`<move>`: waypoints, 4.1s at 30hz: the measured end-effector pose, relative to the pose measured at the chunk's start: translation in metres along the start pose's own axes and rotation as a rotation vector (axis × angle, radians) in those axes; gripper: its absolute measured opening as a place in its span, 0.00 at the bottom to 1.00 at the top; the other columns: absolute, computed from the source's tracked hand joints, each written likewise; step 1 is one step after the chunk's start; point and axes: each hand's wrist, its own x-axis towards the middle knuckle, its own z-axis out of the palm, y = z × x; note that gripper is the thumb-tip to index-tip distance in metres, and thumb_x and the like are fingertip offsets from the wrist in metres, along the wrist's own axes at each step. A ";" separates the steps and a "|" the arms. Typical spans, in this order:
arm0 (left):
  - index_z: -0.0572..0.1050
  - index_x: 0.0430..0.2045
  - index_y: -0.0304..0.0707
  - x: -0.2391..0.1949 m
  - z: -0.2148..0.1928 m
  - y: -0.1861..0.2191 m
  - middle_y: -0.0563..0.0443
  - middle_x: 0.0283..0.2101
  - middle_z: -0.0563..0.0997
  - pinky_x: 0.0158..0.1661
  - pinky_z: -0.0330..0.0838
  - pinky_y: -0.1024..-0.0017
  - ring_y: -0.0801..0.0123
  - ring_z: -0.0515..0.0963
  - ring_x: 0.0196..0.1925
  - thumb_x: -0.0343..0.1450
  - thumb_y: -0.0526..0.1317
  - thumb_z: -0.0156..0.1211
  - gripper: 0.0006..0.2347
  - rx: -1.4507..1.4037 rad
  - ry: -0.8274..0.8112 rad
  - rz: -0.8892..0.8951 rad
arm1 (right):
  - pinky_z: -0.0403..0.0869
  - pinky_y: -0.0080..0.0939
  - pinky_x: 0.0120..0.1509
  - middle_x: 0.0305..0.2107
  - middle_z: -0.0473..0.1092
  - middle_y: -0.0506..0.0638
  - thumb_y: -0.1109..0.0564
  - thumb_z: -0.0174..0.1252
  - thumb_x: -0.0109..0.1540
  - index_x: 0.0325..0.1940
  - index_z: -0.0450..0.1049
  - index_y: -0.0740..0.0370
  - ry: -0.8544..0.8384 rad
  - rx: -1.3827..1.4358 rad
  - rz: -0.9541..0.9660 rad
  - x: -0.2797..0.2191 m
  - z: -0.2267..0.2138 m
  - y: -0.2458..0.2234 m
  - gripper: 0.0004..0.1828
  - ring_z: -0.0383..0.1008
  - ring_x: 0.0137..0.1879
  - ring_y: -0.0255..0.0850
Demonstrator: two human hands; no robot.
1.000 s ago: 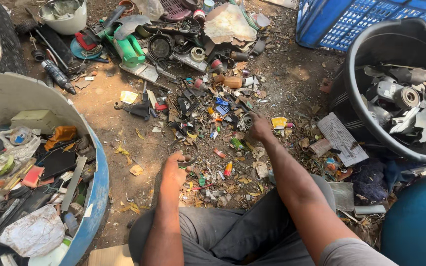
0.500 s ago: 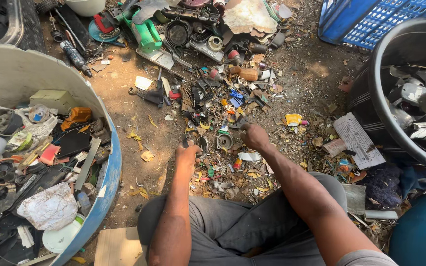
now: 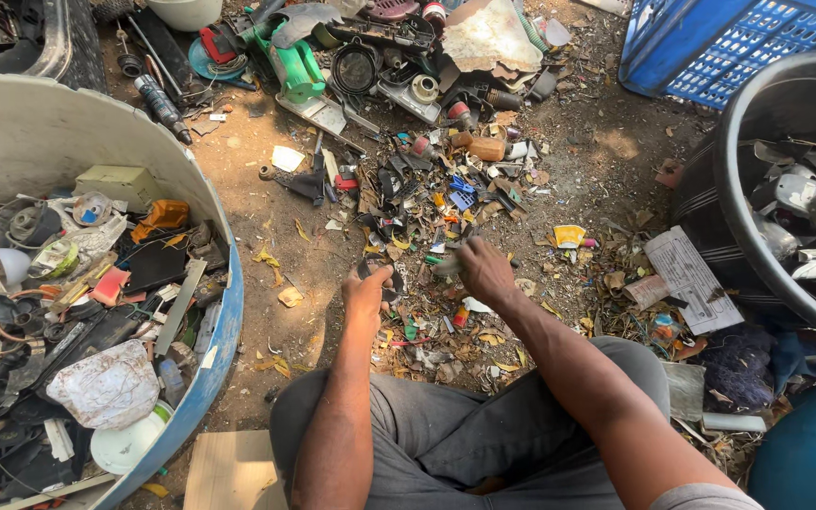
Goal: The person sits on the ground and sorts through a pile of electronic waste, picking up various components and placing them into nearby bins. They handle items one at a time, separating them into different containers.
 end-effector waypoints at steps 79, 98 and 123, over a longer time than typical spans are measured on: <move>0.76 0.49 0.28 -0.055 0.012 0.027 0.44 0.42 0.78 0.34 0.75 0.72 0.67 0.78 0.40 0.71 0.41 0.59 0.16 -0.128 -0.025 0.162 | 0.82 0.48 0.47 0.56 0.72 0.56 0.53 0.54 0.68 0.60 0.75 0.53 -0.351 0.108 0.195 0.015 -0.011 -0.073 0.16 0.79 0.47 0.49; 0.76 0.38 0.36 -0.034 0.020 -0.012 0.55 0.26 0.75 0.19 0.65 0.77 0.76 0.72 0.21 0.73 0.45 0.58 0.11 0.144 -0.222 -0.166 | 0.77 0.44 0.44 0.38 0.78 0.54 0.37 0.61 0.63 0.47 0.77 0.60 -0.608 0.267 0.409 -0.008 -0.059 -0.041 0.24 0.76 0.39 0.41; 0.74 0.32 0.40 -0.034 0.017 0.014 0.50 0.27 0.76 0.21 0.75 0.66 0.65 0.78 0.26 0.72 0.55 0.53 0.16 -0.180 -0.188 -0.477 | 0.81 0.36 0.35 0.34 0.78 0.54 0.58 0.58 0.65 0.51 0.77 0.61 -0.480 1.203 0.425 0.008 -0.069 -0.030 0.11 0.78 0.32 0.37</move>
